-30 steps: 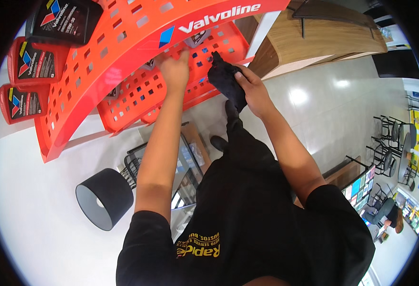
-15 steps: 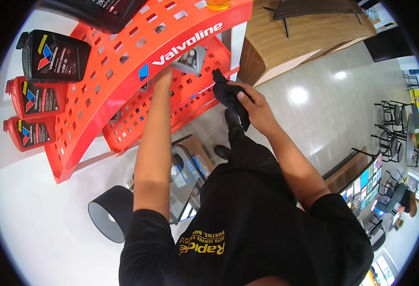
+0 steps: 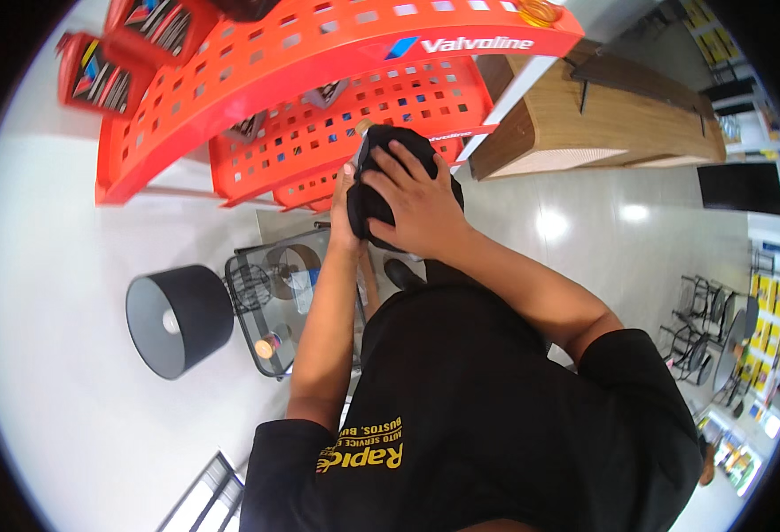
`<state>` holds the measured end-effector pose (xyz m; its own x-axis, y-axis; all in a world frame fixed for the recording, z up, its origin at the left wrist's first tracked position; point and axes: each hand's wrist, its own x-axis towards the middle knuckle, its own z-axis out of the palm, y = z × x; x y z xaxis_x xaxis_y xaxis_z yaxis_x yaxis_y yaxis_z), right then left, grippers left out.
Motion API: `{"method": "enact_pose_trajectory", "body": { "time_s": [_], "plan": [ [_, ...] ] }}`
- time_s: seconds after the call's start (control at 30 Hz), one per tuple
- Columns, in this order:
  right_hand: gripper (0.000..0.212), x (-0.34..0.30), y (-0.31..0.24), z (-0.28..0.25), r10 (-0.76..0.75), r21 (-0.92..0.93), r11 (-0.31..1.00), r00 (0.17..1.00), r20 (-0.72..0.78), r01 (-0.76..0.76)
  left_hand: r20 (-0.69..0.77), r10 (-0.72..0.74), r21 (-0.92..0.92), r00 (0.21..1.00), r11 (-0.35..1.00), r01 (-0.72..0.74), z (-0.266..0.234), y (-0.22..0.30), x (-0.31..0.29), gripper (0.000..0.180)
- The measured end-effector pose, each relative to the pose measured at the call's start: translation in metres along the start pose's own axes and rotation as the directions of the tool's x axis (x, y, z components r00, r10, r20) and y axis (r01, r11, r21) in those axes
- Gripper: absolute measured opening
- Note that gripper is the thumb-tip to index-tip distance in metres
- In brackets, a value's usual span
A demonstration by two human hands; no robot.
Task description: The person wipes Valvoline motor oil containers with a black cloth, handling them one at a time. They pick up each container, wipe its surface, and place it back on the red display rack. The person also wipes the rack itself between handling different containers.
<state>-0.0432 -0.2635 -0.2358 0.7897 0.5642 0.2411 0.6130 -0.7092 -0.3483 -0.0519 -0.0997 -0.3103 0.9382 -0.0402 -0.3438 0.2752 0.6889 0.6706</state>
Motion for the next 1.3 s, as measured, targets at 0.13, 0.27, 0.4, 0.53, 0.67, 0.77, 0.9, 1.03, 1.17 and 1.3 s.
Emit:
{"method": "enact_pose_trajectory", "body": {
  "time_s": [0.13,0.27,0.4,0.53,0.67,0.77,0.9,1.03,1.17,1.3],
  "plan": [
    [0.069,0.032,-0.011,0.002,0.076,0.273,0.960,0.997,-0.031,-0.064,-0.065,0.189,0.104,0.980,0.978,-0.182,-0.016,0.006,-0.019,0.060],
    [0.082,0.047,0.020,-0.003,0.209,0.657,0.585,0.871,0.444,-0.476,-0.096,0.285,0.038,0.954,0.959,-0.282,0.004,0.019,-0.036,0.052],
    [0.089,0.008,0.011,0.003,0.222,0.802,0.263,0.843,0.491,-0.536,-0.173,0.416,0.040,0.893,0.909,-0.416,0.002,0.021,-0.038,0.052],
    [0.092,-0.042,-0.017,-0.029,0.225,0.607,0.649,0.877,0.424,-0.460,-0.185,0.423,0.013,0.887,0.904,-0.428,-0.001,0.026,-0.047,0.054],
    [0.096,-0.044,-0.043,-0.044,0.175,0.487,0.832,0.959,0.221,-0.264,-0.158,0.257,-0.054,0.953,0.962,-0.268,0.021,0.038,-0.061,0.056],
    [0.094,-0.010,-0.035,-0.047,0.242,0.613,0.745,0.963,0.118,-0.263,-0.074,0.109,-0.048,0.991,0.992,-0.113,0.037,0.028,-0.073,0.057],
    [0.068,0.034,-0.013,-0.051,0.258,0.908,0.187,0.911,0.323,-0.375,0.021,0.094,-0.063,0.995,0.994,-0.093,0.024,0.000,-0.069,0.073],
    [0.059,0.022,-0.011,-0.041,0.093,0.803,-0.349,0.834,0.543,-0.484,-0.026,0.127,-0.080,0.992,0.989,-0.128,0.047,0.014,-0.075,0.070],
    [0.061,0.008,-0.028,-0.025,0.098,0.800,-0.438,0.862,0.497,-0.411,0.001,0.212,0.001,0.977,0.977,-0.212,0.047,0.012,-0.067,0.075],
    [0.059,-0.002,-0.017,-0.010,0.067,0.825,-0.367,0.873,0.484,-0.429,-0.114,0.552,0.516,0.826,0.743,-0.426,0.026,0.001,-0.043,0.080]
  ]
}}
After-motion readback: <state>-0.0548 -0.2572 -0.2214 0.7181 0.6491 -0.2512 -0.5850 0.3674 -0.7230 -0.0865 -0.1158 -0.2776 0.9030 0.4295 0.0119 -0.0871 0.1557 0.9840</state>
